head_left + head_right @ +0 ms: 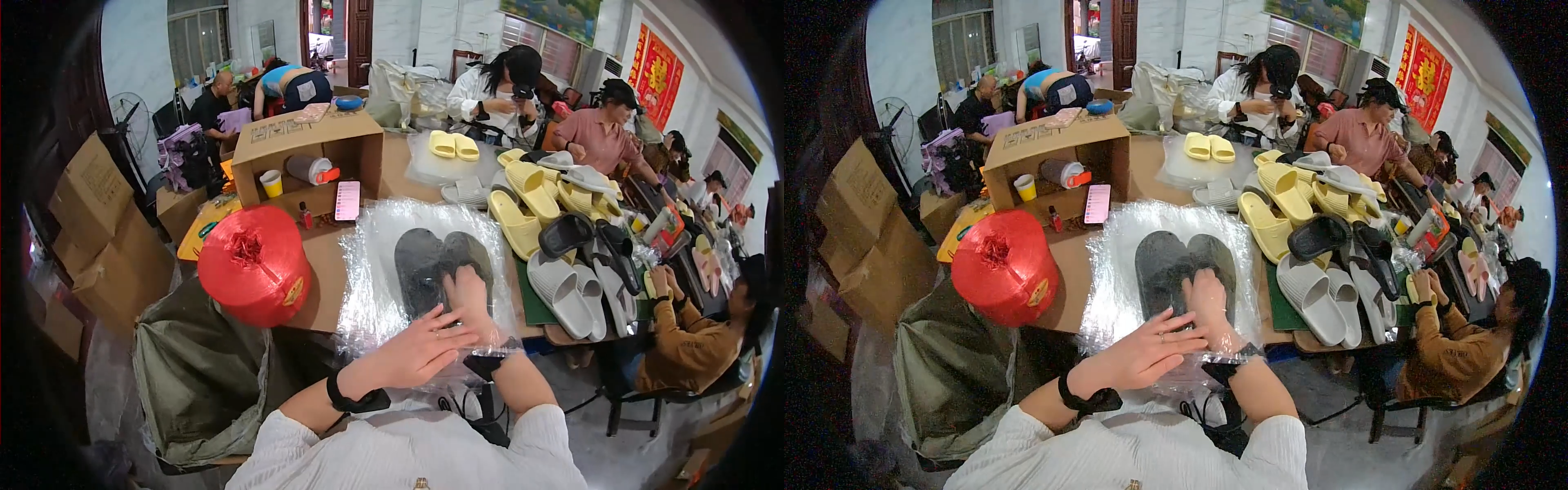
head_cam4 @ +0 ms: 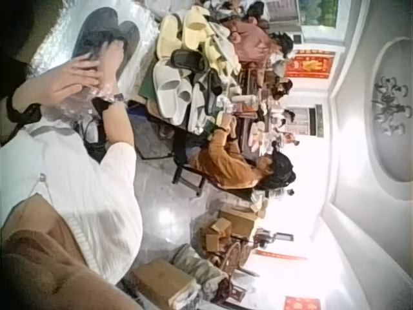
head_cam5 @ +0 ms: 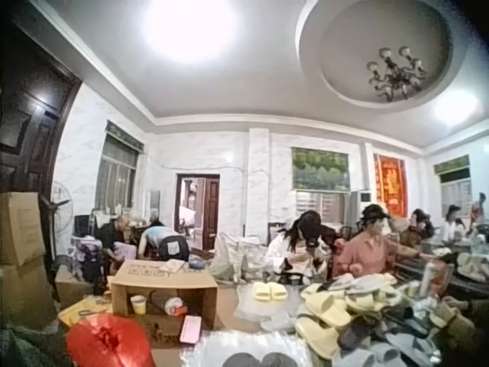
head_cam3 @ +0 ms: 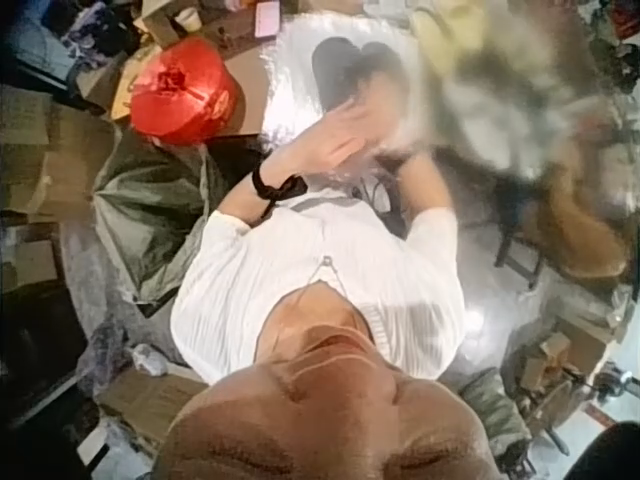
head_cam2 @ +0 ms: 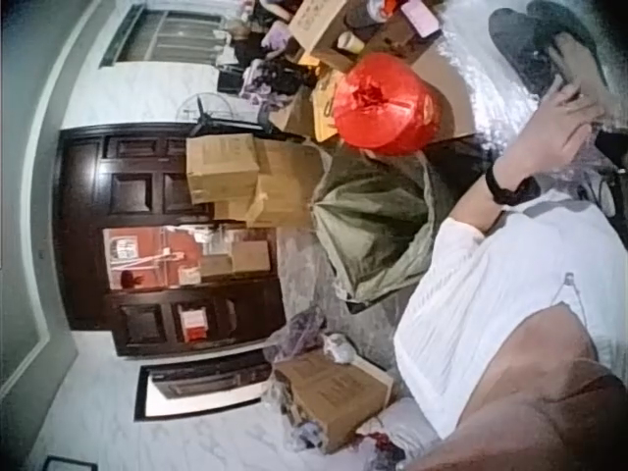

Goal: The recorder is packaging pairs of slippers into plastic bags and placing them into a larger transport bag.

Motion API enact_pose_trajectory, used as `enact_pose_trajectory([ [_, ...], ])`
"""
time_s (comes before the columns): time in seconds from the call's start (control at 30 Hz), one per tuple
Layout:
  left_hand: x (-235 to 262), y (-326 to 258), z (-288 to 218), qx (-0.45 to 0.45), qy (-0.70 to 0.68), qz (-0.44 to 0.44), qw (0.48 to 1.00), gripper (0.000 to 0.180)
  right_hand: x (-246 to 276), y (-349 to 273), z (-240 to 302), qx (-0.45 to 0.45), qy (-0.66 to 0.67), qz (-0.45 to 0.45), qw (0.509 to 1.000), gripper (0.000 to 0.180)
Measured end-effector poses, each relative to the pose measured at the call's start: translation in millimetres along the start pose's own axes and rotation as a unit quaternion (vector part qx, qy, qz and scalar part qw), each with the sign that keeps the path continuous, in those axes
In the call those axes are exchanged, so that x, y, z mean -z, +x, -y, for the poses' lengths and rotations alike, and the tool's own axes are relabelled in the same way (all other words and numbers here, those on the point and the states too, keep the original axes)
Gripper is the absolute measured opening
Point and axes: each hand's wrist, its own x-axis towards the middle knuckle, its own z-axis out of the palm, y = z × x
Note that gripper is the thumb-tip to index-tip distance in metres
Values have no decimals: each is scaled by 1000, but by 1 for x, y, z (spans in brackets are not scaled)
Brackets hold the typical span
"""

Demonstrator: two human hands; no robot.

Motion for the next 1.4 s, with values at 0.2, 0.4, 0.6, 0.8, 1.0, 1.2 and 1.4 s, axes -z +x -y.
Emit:
enact_pose_trajectory([
  [0.2, 1, -28, 22, 41, -44, -9, 998, 38, 6, -21, -5, 100, 93, -49, 989, 40],
  [0.4, 9, -55, 40, 78, -154, -162, 972, 46, 96, -94, 2, 204, 188, 78, 958, 39],
  [0.6, -4, -53, 82, 429, -161, -329, 826, 54, 214, -112, 9, 30, 381, 441, 812, 22],
  [0.8, -18, -38, 86, 510, -88, -210, 829, 78, 145, -72, 5, -29, 363, -34, 931, 19],
  [1.0, -35, -29, 89, 490, -201, -201, 824, 103, 60, -75, -16, 5, 79, 99, 992, 60],
  [1.2, -39, -2, 84, 381, -483, -260, 744, 72, 37, -85, -18, 19, 44, 56, 997, 55],
  [1.4, -68, 10, 104, 330, -341, -306, 825, 45, 49, -83, -32, -6, 204, 148, 968, 51],
])
